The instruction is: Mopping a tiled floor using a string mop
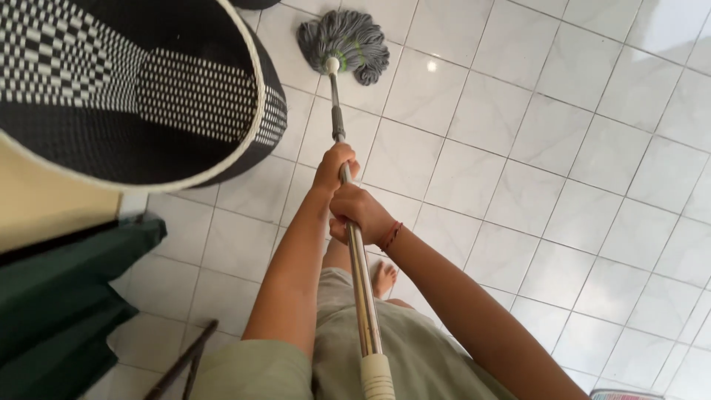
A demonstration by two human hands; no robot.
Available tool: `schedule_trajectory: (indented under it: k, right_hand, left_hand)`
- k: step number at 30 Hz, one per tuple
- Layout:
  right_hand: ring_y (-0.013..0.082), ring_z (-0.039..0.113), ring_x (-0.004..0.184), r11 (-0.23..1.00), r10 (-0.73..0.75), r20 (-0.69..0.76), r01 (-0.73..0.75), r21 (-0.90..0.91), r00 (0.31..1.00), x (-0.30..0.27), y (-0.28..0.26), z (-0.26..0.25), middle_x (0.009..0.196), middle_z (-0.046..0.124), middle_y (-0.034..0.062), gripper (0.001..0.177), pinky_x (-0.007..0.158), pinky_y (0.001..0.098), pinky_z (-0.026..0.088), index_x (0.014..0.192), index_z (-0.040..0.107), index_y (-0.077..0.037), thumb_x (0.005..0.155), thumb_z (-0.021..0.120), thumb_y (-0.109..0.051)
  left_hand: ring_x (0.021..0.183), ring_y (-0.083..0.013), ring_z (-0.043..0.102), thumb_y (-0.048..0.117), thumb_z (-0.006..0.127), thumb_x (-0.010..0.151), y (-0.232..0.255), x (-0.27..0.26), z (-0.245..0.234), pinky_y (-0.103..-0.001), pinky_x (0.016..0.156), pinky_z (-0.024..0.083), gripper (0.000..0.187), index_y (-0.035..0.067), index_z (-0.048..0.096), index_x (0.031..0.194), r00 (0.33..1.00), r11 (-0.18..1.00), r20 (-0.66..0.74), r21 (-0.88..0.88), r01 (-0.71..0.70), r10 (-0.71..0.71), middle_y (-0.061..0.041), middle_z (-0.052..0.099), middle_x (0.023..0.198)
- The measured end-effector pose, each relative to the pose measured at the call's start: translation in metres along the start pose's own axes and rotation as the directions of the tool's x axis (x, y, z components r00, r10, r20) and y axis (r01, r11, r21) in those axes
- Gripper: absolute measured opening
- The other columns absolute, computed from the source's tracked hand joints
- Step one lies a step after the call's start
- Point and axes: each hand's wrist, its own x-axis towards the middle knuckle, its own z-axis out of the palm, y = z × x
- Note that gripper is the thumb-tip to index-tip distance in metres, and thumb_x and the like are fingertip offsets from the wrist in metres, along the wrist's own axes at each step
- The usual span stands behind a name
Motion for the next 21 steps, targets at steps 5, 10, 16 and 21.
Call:
schedule_trajectory:
  k: [5, 10, 16, 21]
  right_hand:
    - [0.0266, 0.049, 0.052, 0.999, -0.042, 0.073, 0.040, 0.024, 0.996, -0.077, -0.044, 0.035, 0.053, 0.042, 0.0027, 0.040, 0.061, 0.0357, 0.048, 0.057, 0.041, -0.016, 0.085, 0.069, -0.023]
    - [0.0234, 0.047, 0.051, 0.996, -0.066, 0.096, 0.060, 0.060, 0.993, -0.134, -0.078, 0.065, 0.051, 0.041, 0.0015, 0.042, 0.061, 0.0346, 0.047, 0.055, 0.039, -0.017, 0.085, 0.069, -0.024]
    - [0.0255, 0.050, 0.054, 0.993, -0.082, 0.147, 0.069, 0.094, 0.986, -0.154, -0.087, 0.077, 0.053, 0.043, 0.0023, 0.044, 0.061, 0.0346, 0.048, 0.056, 0.043, -0.018, 0.088, 0.069, -0.034]
    - [0.0278, 0.048, 0.051, 0.995, -0.085, 0.081, 0.080, 0.060, 0.993, -0.134, -0.089, 0.066, 0.054, 0.041, 0.0037, 0.035, 0.057, 0.0371, 0.047, 0.057, 0.041, -0.017, 0.081, 0.067, -0.016]
  left_hand:
    - [0.067, -0.0272, 0.050, 0.000, 0.064, 0.081, 0.006, -0.101, 0.035, -0.036, 0.073, 0.047, 0.032, 0.010, 0.037, 0.066, 0.999, 0.999, -0.051, -0.036, 0.004, -0.006, -0.005, 0.041, 0.067]
    - [0.063, -0.0316, 0.051, -0.007, 0.061, 0.083, -0.014, -0.174, 0.067, -0.036, 0.074, 0.050, 0.033, 0.009, 0.038, 0.065, 0.968, 0.983, -0.189, -0.051, -0.175, 0.163, -0.008, 0.042, 0.061]
    - [0.071, -0.0318, 0.058, -0.006, 0.066, 0.082, -0.060, -0.199, 0.095, -0.039, 0.084, 0.052, 0.027, 0.009, 0.048, 0.070, 0.943, 0.975, -0.295, -0.105, -0.194, 0.156, -0.011, 0.050, 0.068]
    - [0.071, -0.0317, 0.057, -0.003, 0.066, 0.081, -0.062, -0.186, 0.093, -0.039, 0.080, 0.051, 0.027, 0.009, 0.046, 0.068, 0.967, 0.989, -0.237, -0.091, -0.115, 0.091, -0.011, 0.049, 0.069]
